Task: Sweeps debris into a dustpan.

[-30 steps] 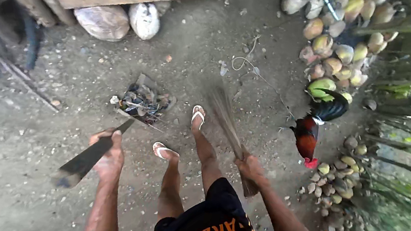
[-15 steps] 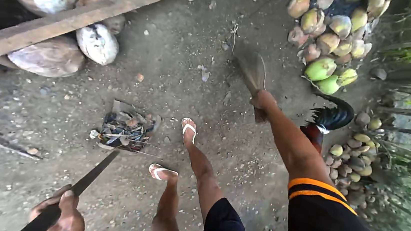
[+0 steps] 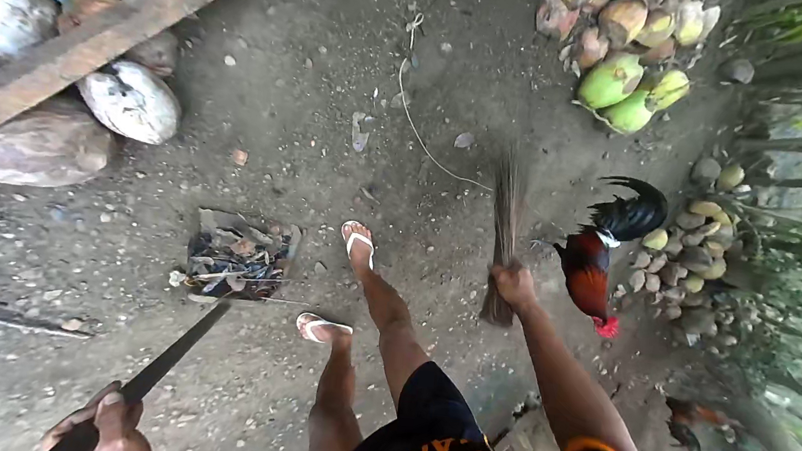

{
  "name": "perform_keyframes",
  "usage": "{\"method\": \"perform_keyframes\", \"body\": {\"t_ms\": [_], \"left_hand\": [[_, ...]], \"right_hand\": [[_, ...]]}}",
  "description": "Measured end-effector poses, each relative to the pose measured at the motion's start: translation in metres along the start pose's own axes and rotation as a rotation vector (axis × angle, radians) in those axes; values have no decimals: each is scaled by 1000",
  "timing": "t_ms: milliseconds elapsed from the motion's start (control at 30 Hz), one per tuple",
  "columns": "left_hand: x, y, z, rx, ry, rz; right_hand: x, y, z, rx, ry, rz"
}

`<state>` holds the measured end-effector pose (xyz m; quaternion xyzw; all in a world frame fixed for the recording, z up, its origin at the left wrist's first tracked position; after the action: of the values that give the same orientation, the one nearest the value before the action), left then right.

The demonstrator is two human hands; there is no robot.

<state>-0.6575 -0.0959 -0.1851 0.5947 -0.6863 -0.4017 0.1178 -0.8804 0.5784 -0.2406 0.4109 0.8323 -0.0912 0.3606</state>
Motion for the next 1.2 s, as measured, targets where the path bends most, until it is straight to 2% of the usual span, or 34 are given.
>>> {"method": "perform_keyframes", "body": {"t_ms": [100,167,233,333,400,467,533,600,700,767,833,900,967,1033,1100,1200], "left_hand": [[0,-1,1,3,1,-17],[3,-3,-1,2,-1,-28],[-2,-1,-7,26,-9,-36],[-4,3,-2,30,-23,-9],[-6,3,-2,40,-36,-26],[-8,5,-2,45,-22,-18],[-9,3,-6,24,-10,4],[-10,-1,-5,8,-32,7],[-12,-9,-5,11,-39,-7],[-10,-19,-11,19,-44,-4],[-14,-16,-14,31,-33,11],[-17,-11,-10,20,-17,-4],[-19,-10,-10,21,-17,-24],[-19,-8,-9,26,-16,-22],[-17,-8,-9,26,-15,-17],[-19,-9,-8,12,-6,-2]], "right_hand": [[60,-33,25,-129,-132,-80],[57,-37,30,-159,-214,-180],[13,4,12,-158,-230,-167],[-66,60,-20,-190,-157,-98],[-114,98,-23,-74,-123,2],[-136,110,-7,126,-93,72],[-132,92,24,297,-86,141],[-103,51,65,409,-120,201],[-61,-39,125,340,-236,80],[-73,-78,152,288,-333,-47],[-110,-78,146,288,-401,-133],[-143,-52,112,229,-417,-195],[-154,-25,72,129,-359,-209],[-131,-20,36,59,-240,-195],[-76,-38,16,15,-126,-163],[14,-74,23,-69,-62,-115]]}}
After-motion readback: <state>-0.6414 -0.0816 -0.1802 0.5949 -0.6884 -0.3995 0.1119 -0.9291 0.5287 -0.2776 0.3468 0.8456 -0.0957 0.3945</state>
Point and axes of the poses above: each hand's wrist, its own x-axis towards the middle knuckle, its own z-axis out of the palm, y = z × x, the point moved 9 cm from there along x, towards the middle knuckle, and after that the axes turned 8 degrees about y, right-handed, at the moved point
